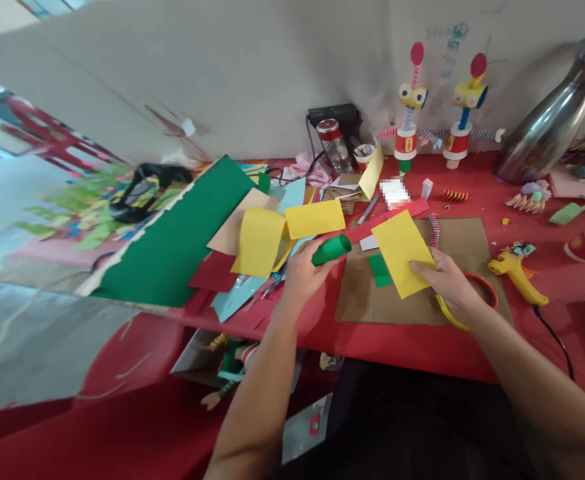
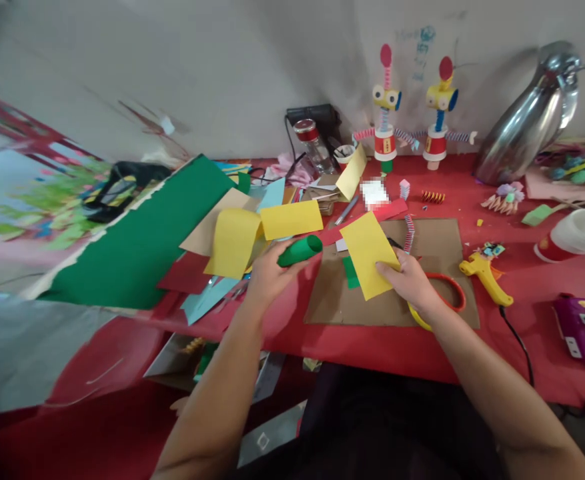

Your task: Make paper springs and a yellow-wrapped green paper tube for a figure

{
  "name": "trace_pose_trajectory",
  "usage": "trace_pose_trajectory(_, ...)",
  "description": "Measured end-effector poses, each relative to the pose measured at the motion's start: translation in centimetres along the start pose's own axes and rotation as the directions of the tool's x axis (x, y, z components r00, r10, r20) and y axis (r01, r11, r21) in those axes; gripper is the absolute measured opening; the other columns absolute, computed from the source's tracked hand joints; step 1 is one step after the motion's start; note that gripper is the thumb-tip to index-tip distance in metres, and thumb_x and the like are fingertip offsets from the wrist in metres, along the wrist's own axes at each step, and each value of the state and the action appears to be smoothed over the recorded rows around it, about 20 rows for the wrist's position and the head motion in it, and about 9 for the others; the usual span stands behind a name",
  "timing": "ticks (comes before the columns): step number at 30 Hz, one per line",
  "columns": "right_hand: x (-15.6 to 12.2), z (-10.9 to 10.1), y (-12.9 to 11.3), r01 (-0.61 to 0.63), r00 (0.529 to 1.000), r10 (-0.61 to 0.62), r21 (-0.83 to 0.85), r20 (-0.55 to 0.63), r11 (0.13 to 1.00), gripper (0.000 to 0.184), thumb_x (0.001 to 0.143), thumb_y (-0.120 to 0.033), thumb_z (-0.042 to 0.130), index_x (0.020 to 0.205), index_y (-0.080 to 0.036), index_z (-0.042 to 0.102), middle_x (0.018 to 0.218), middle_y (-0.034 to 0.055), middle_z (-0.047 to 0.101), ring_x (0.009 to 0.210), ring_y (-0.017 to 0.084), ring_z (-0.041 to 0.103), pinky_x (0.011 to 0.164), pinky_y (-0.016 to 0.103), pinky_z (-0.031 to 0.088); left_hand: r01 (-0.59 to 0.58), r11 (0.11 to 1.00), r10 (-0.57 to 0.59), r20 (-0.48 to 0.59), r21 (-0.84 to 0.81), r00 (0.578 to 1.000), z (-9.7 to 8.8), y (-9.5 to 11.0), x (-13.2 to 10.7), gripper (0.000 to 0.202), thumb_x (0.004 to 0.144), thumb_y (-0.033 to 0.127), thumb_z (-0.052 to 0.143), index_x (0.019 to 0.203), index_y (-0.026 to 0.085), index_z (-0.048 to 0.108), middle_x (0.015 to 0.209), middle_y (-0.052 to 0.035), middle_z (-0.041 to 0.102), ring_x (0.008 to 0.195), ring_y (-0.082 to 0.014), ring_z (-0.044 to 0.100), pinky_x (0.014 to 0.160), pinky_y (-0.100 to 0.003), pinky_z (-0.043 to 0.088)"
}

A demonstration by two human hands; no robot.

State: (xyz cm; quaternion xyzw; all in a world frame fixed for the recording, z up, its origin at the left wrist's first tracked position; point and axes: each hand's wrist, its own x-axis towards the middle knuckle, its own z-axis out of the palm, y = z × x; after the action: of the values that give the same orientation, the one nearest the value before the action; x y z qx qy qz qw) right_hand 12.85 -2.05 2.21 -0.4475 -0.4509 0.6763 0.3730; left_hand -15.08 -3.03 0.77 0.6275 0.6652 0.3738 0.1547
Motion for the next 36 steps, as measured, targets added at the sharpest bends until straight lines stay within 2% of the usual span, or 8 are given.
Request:
trace_pose_trajectory(6,0.6,0.0,0.6,0.06,0.998,-0.056,0.105,-0.038,0.993,0.035,0.068,-0.034,0.077,0.098,-0.023,0.062,0.091,0.0024,0.075,0.082,0.02,0.071,0.081,0.037,0.057,0.139,0.747,0.053,0.267,-0.651,0.962,3.6,6.7,1.8,0.05,0.06,0.041,0.084,0.104,0.024,0.064,0.119,-0.0079,0.065,0.109,-0.0262,0.063,0.085,-0.036,0.054)
trace_pose_trajectory(10,1.0,-0.2,0.8,0.073,0.996,-0.062,0.158,-0.071,0.985,0.042,0.066,-0.037,0.08,0.099,-0.023,0.06,0.089,0.0025,0.074,0.076,0.02,0.071,0.075,0.036,0.057,0.245,0.656,0.004,0.327,-0.714,0.945,5.9,7.9,3.5,0.049,0.048,0.033,0.091,0.09,0.023,0.069,0.134,-0.0087,0.056,0.126,-0.0295,0.052,0.092,-0.037,0.051)
trace_pose_trajectory(15,1.5,0.1,1.9,0.105,0.994,-0.106,0.137,0.0,0.985,0.043,0.07,-0.04,0.078,0.105,-0.023,0.059,0.088,0.0004,0.072,0.076,0.017,0.068,0.077,0.034,0.056,0.388,0.564,-0.01,0.465,-0.728,0.886,7.2,7.3,3.0,0.05,0.052,0.031,0.089,0.096,0.023,0.067,0.096,-0.0035,0.068,0.09,-0.0219,0.066,0.078,-0.035,0.054)
trace_pose_trajectory(20,1.2,-0.1,1.6,0.106,0.994,-0.106,-0.005,-0.004,0.994,0.038,0.085,-0.044,0.064,0.115,-0.023,0.056,0.093,0.0034,0.069,0.076,0.016,0.066,0.074,0.033,0.056,0.459,0.424,-0.056,0.484,-0.78,0.873,8.0,7.3,2.6,0.054,0.053,0.027,0.088,0.1,0.024,0.061,0.087,0.0004,0.068,0.08,-0.0185,0.066,0.076,-0.034,0.054)
trace_pose_trajectory(24,1.1,-1.8,0.5,0.314,0.906,-0.396,-0.388,-0.151,0.867,0.028,0.096,-0.033,0.046,0.12,-0.028,0.059,0.112,0.0079,0.063,0.092,0.02,0.065,0.078,0.038,0.057,0.516,0.336,-0.123,0.507,-0.788,0.853,7.8,7.0,3.5,0.056,0.051,0.025,0.088,0.098,0.024,0.058,0.087,0.0009,0.068,0.079,-0.0189,0.066,0.077,-0.035,0.055)
trace_pose_trajectory(29,1.8,-2.8,1.3,0.607,0.626,-0.76,-0.722,0.177,0.332,0.03,0.085,-0.014,0.062,0.104,-0.034,0.074,0.135,0.0077,0.048,0.12,0.028,0.054,0.088,0.045,0.055,0.543,0.342,-0.14,0.529,-0.767,0.837,7.8,6.8,3.5,0.057,0.052,0.025,0.089,0.1,0.023,0.06,0.085,0.0011,0.068,0.081,-0.0184,0.065,0.077,-0.032,0.053)
trace_pose_trajectory(31,1.9,-2.5,1.6,0.619,0.588,-0.791,-0.723,0.167,0.308,0.02,0.086,-0.017,0.064,0.093,-0.032,0.075,0.131,0.0074,0.05,0.116,0.027,0.057,0.085,0.043,0.056,0.505,0.412,-0.104,0.511,-0.759,0.853,7.9,6.8,3.0,0.054,0.056,0.026,0.088,0.103,0.024,0.061,0.089,0.0007,0.068,0.084,-0.0181,0.064,0.077,-0.03,0.052)
trace_pose_trajectory(36,1.7,-1.6,1.3,0.53,0.641,-0.766,-0.69,-0.054,0.493,0.003,0.086,-0.026,0.069,0.085,-0.024,0.068,0.109,0.0077,0.061,0.1,0.022,0.064,0.085,0.039,0.055,0.241,0.646,0.133,0.418,-0.724,0.898,7.5,6.6,2.2,0.037,0.076,0.036,0.075,0.111,0.027,0.066,0.113,-0.0032,0.065,0.104,-0.0224,0.061,0.087,-0.032,0.048)
